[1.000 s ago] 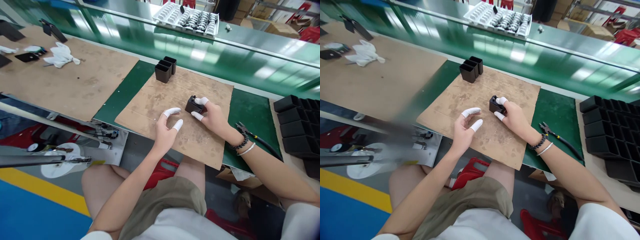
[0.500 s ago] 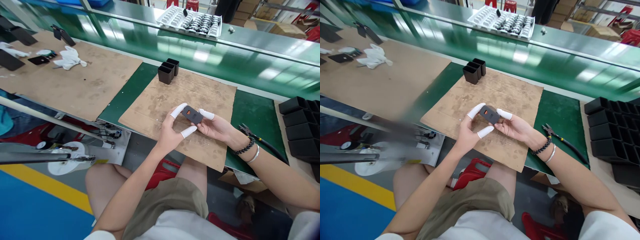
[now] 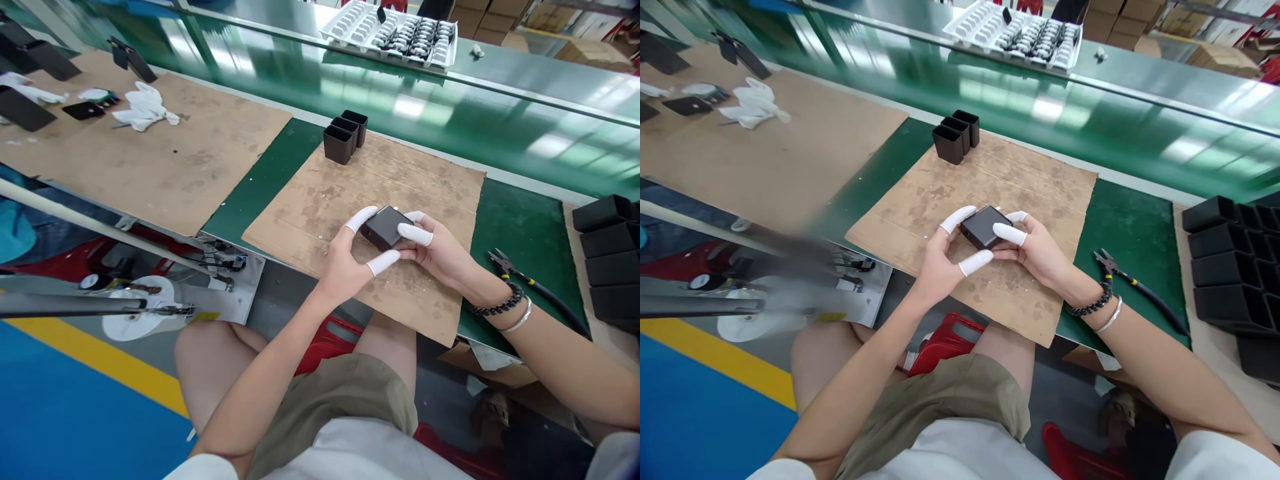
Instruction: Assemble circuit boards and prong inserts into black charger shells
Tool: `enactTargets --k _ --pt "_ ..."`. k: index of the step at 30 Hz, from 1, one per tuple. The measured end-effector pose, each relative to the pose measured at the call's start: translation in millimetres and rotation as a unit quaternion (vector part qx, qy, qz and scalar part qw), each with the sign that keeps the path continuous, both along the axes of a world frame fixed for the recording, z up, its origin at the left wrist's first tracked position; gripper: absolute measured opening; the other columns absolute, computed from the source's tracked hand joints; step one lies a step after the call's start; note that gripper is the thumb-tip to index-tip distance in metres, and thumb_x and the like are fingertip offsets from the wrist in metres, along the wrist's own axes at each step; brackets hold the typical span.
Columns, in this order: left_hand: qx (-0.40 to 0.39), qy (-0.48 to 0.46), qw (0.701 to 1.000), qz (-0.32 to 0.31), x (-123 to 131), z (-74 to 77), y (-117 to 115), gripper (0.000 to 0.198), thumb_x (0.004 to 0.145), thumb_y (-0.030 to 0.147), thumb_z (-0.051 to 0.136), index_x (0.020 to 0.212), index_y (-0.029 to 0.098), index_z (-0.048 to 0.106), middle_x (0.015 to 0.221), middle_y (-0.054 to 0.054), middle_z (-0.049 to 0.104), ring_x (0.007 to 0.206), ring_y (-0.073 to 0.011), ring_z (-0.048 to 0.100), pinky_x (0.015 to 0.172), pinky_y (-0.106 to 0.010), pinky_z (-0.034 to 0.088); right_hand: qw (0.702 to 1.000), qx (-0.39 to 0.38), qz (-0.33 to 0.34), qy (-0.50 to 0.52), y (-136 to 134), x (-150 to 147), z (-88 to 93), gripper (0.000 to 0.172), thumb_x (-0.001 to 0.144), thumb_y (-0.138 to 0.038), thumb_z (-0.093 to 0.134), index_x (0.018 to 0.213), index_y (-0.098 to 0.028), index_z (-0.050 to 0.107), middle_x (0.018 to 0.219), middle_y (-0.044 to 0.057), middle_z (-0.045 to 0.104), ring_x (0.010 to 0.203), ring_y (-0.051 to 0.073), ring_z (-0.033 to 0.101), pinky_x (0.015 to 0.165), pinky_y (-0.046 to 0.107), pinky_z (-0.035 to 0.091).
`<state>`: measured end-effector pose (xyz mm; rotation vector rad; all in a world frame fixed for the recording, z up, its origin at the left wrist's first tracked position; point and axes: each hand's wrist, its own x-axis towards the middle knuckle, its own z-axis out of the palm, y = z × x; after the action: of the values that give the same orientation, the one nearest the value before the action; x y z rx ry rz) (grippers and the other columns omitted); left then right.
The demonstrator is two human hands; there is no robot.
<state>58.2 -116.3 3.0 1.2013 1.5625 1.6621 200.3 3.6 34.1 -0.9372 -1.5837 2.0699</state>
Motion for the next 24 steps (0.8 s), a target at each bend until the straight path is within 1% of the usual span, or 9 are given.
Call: enactTargets --k 2,4,7,10,13,16,18,21,24 --pt "-0.034 0.045 0.998 0.010 2 -0.3 1 0.076 0.073 0.032 0.088 0.141 0.023 0.057 0.149 -0.013 0.060 0.142 -0.0348 0.054 0.121 -0.052 0.044 0.998 0.062 -0.023 0.011 -6 -1 0.8 0.048 0.073 -0.046 0.089 0.096 -0.027 0.051 0.076 -0.002 0.074 0.068 0.021 0.075 0.069 0.041 0.068" --pt "-0.059 0.062 0.996 0.018 3 -1.2 2 0.074 0.071 0.028 0.086 0.139 0.021 0.058 0.144 -0.014 0.063 0.137 -0.0359 0.058 0.116 -0.055 0.048 0.991 0.127 -0.035 0.020 -12 -1 2.1 0.049 0.073 -0.050 0.088 0.097 -0.028 0.051 0.073 -0.003 0.073 0.065 0.021 0.074 0.064 0.040 0.066" --pt "-0.052 0.013 0.999 0.002 0 -3.7 2 0.071 0.069 0.023 0.085 0.135 0.019 0.059 0.136 -0.014 0.068 0.126 -0.0330 0.066 0.108 -0.051 0.054 0.975 0.214 -0.043 0.027 -17 0 5.0 0.037 0.082 -0.055 0.079 0.096 -0.027 0.058 0.072 -0.003 0.071 0.060 0.019 0.070 0.060 0.036 0.063" --pt "-0.033 -0.032 0.999 0.009 -3 -5.3 1 0.073 0.064 0.023 0.087 0.132 0.017 0.061 0.133 -0.014 0.070 0.123 -0.0321 0.067 0.106 -0.048 0.057 0.962 0.265 -0.054 0.024 -14 1 7.6 0.032 0.088 -0.055 0.071 0.095 -0.025 0.064 0.069 -0.002 0.068 0.054 0.015 0.064 0.055 0.033 0.059" --pt "-0.031 -0.033 0.999 0.013 -3 -4.5 0 0.071 0.064 0.022 0.086 0.132 0.018 0.063 0.132 -0.013 0.071 0.122 -0.0316 0.068 0.106 -0.048 0.057 0.953 0.286 -0.093 0.027 -9 1 9.0 0.035 0.086 -0.057 0.074 0.091 -0.024 0.067 0.068 -0.002 0.065 0.055 0.014 0.061 0.054 0.032 0.055" --pt "-0.030 -0.039 0.999 -0.015 -3 -2.4 -2 0.071 0.063 0.021 0.086 0.131 0.019 0.065 0.133 -0.012 0.071 0.124 -0.0323 0.067 0.109 -0.048 0.055 0.937 0.312 -0.153 0.043 -8 0 9.8 0.038 0.086 -0.061 0.073 0.085 -0.024 0.066 0.067 -0.001 0.063 0.054 0.014 0.059 0.051 0.031 0.052" --pt "-0.026 -0.055 0.997 -0.043 -4 -1.4 -2 0.073 0.061 0.022 0.088 0.131 0.019 0.065 0.134 -0.013 0.071 0.127 -0.0334 0.066 0.111 -0.049 0.054 0.930 0.320 -0.178 0.040 -11 -1 10.5 0.040 0.088 -0.064 0.069 0.084 -0.025 0.063 0.066 -0.001 0.063 0.051 0.014 0.058 0.048 0.031 0.051" --pt "-0.016 -0.083 0.992 -0.093 -8 -0.6 -3 0.075 0.060 0.026 0.092 0.130 0.019 0.066 0.136 -0.013 0.071 0.129 -0.0343 0.066 0.113 -0.050 0.053 0.933 0.298 -0.198 0.025 -16 -1 12.3 0.045 0.088 -0.070 0.065 0.078 -0.027 0.056 0.061 -0.001 0.063 0.047 0.015 0.058 0.043 0.031 0.048" --pt "-0.006 -0.083 0.990 -0.115 -12 0.1 -5 0.073 0.060 0.026 0.092 0.128 0.019 0.067 0.138 -0.014 0.070 0.132 -0.0351 0.064 0.116 -0.050 0.051 0.945 0.261 -0.197 0.016 -15 -1 14.3 0.053 0.082 -0.075 0.068 0.071 -0.027 0.049 0.054 -0.002 0.061 0.039 0.015 0.052 0.036 0.029 0.040"
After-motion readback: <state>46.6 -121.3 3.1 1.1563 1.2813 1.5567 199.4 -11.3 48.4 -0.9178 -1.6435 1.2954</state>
